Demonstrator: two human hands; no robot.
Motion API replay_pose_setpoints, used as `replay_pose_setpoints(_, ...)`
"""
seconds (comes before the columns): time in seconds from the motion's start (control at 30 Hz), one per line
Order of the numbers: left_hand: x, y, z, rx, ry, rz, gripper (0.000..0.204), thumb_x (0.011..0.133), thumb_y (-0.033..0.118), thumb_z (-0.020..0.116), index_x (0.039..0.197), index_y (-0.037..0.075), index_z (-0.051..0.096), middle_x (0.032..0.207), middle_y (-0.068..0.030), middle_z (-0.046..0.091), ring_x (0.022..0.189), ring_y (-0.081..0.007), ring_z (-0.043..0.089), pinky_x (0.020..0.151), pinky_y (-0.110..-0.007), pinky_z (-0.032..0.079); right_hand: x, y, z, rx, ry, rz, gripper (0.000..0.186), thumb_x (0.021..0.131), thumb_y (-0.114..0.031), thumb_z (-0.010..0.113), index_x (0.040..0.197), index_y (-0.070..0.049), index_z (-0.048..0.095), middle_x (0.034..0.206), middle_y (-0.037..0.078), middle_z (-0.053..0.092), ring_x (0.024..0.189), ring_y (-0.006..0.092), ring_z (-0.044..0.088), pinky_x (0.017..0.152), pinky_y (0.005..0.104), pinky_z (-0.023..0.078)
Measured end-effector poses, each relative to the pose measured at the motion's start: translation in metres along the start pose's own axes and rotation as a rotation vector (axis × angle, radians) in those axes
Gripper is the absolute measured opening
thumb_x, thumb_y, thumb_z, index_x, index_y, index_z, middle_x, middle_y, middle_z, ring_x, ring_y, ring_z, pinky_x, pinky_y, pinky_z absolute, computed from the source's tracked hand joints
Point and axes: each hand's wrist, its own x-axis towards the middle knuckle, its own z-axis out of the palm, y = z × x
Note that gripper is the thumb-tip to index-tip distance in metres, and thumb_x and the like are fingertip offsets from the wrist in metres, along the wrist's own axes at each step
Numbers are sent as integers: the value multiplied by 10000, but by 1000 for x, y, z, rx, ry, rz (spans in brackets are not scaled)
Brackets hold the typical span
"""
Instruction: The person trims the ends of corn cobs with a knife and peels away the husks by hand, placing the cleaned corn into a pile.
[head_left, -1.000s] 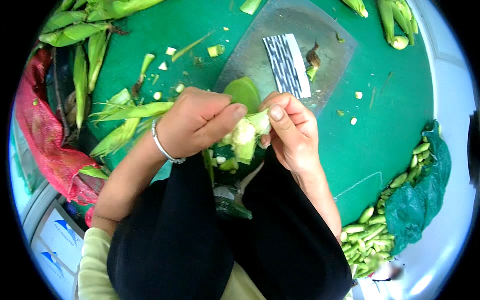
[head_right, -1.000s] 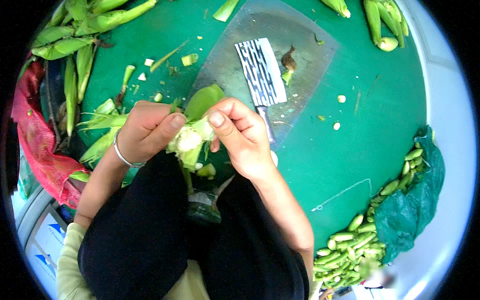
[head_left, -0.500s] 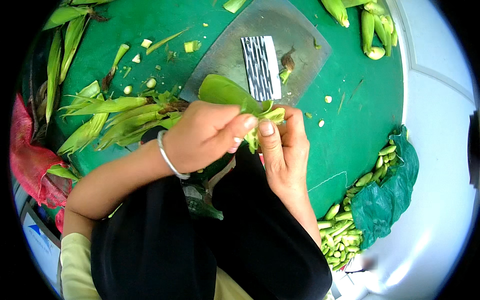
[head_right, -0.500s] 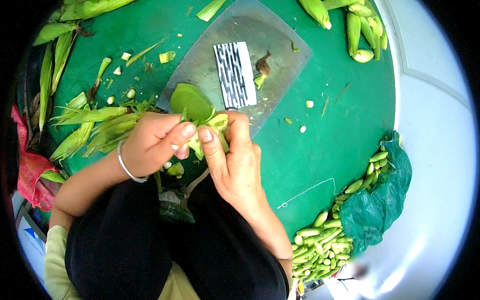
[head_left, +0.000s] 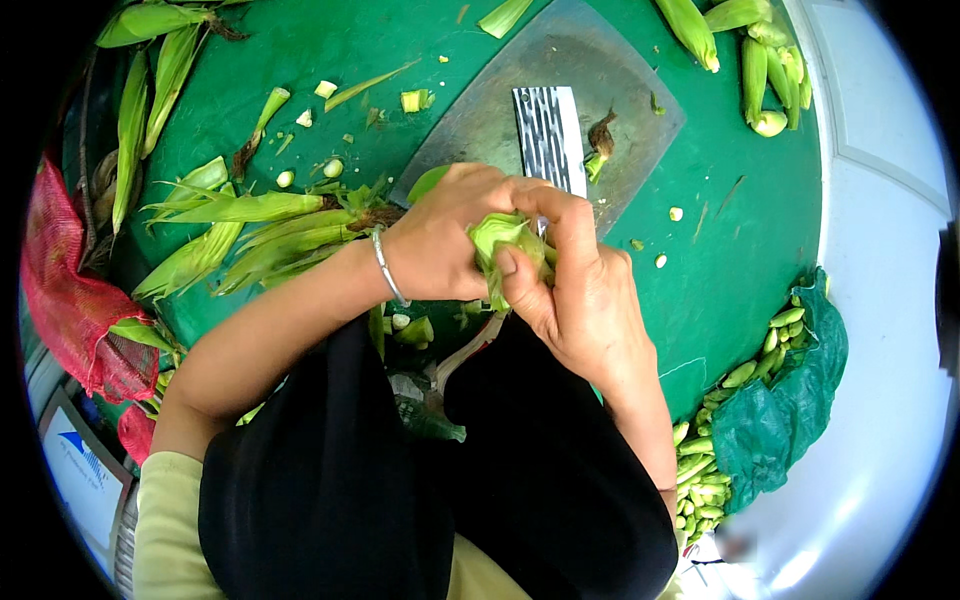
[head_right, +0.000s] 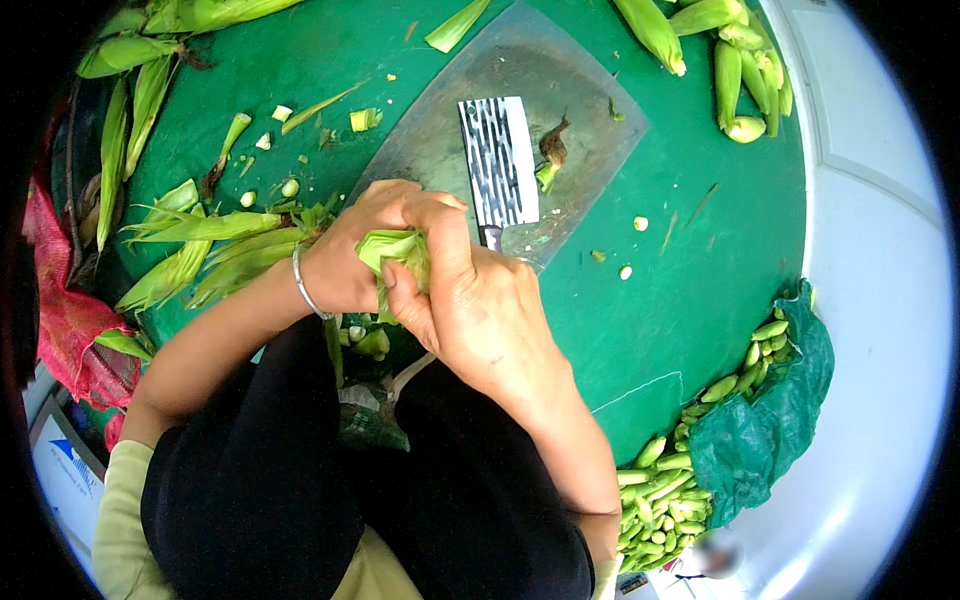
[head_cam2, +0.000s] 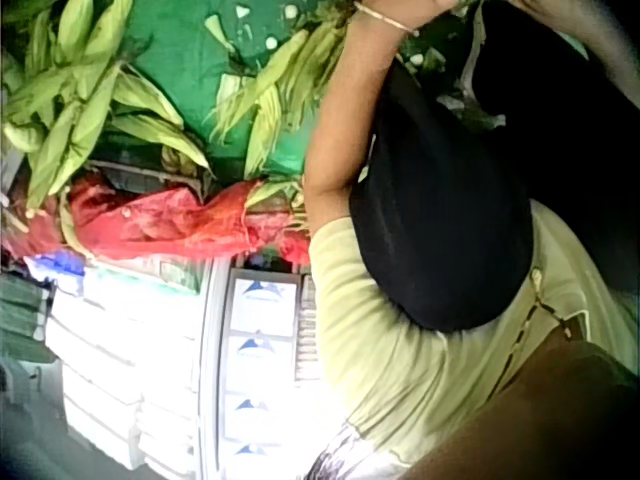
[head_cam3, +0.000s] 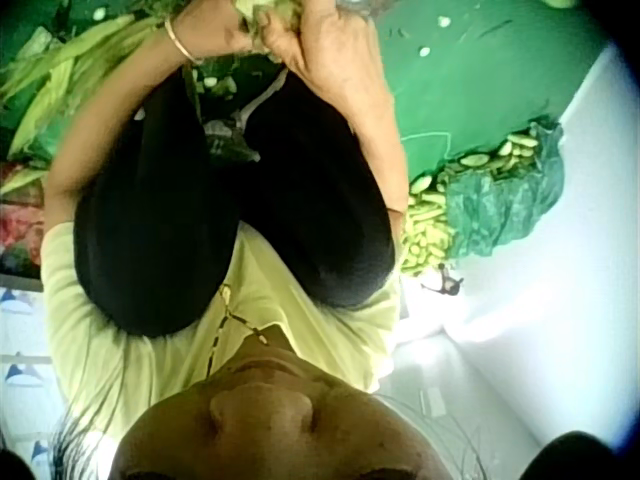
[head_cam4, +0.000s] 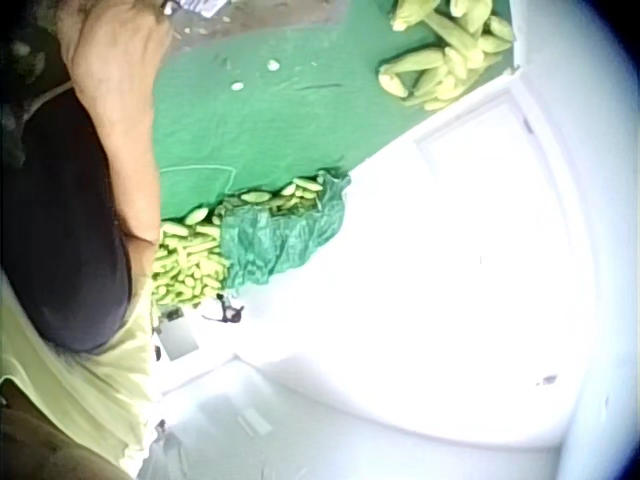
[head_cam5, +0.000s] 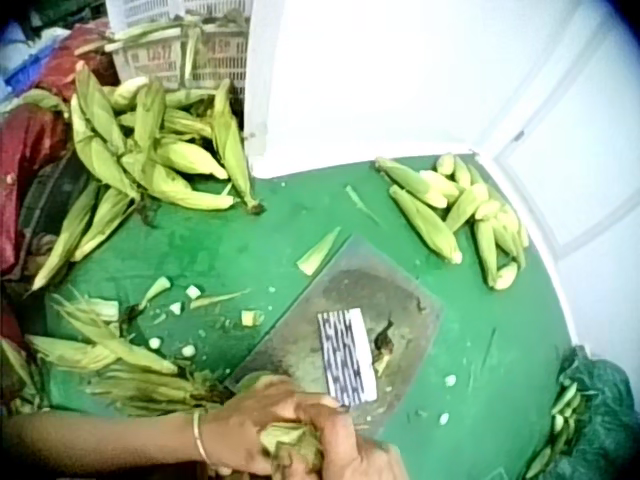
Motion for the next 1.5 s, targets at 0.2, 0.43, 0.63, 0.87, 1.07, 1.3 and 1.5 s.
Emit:
replay_pose_setpoints(0.2,0,-4,-11,-28,134,107,622,617,282,749,1133,61,480,958,-115,594,885,-323,568,777,-405,420,6,20,17,726,61,101,227,891,-61,388,1104,-24,459,689,46,554,544,82,485,506,224,422)
replay_pose_setpoints(0.43,-13,-17,-27,-343,271,63,476,726,132,694,1142,60,474,1050,-105,546,966,-220,552,878,-356,428,-9,50,14,1220,-510,-182,373,854,-219,542,1139,21,523,1015,186,564,851,226,562,725,319,463)
replay_pose_setpoints(0.63,10,11,-64,-1060,594,-330,203,834,273,548,843,85,471,793,-73,522,790,-190,518,793,-350,434,2,54,45,121,-25,-80,915,646,-337,771,1354,-51,268,1320,243,361,1182,365,419,981,429,354)
replay_pose_setpoints(0.87,40,-70,-108,-600,965,-395,237,840,64,572,1055,87,475,851,-65,540,688,-178,555,634,-330,494,-18,79,64,851,-186,298,796,674,-283,777,1301,8,381,1255,156,476,1179,234,438,1015,346,322)
replay_pose_setpoints(1.07,29,-195,-224,588,740,-561,312,729,55,618,1030,22,545,965,-139,569,753,-220,595,732,-328,485,89,211,-73,816,260,679,550,739,-287,724,1137,-10,464,944,97,598,718,197,598,560,322,508)
replay_pose_setpoints(1.3,50,-233,-266,1259,382,-736,371,711,105,615,1072,58,545,1125,-139,528,1031,-321,517,873,-392,440,182,229,-202,933,819,79,541,882,-273,570,1293,14,366,1136,126,542,942,172,546,821,301,437)
replay_pose_setpoints(1.5,23,-246,-304,1792,128,-493,388,864,139,410,1249,120,458,1176,-76,452,1143,-246,417,967,-540,310,14,224,-23,154,-9,250,288,687,-107,660,944,-3,578,735,114,588,631,235,552,614,312,458)
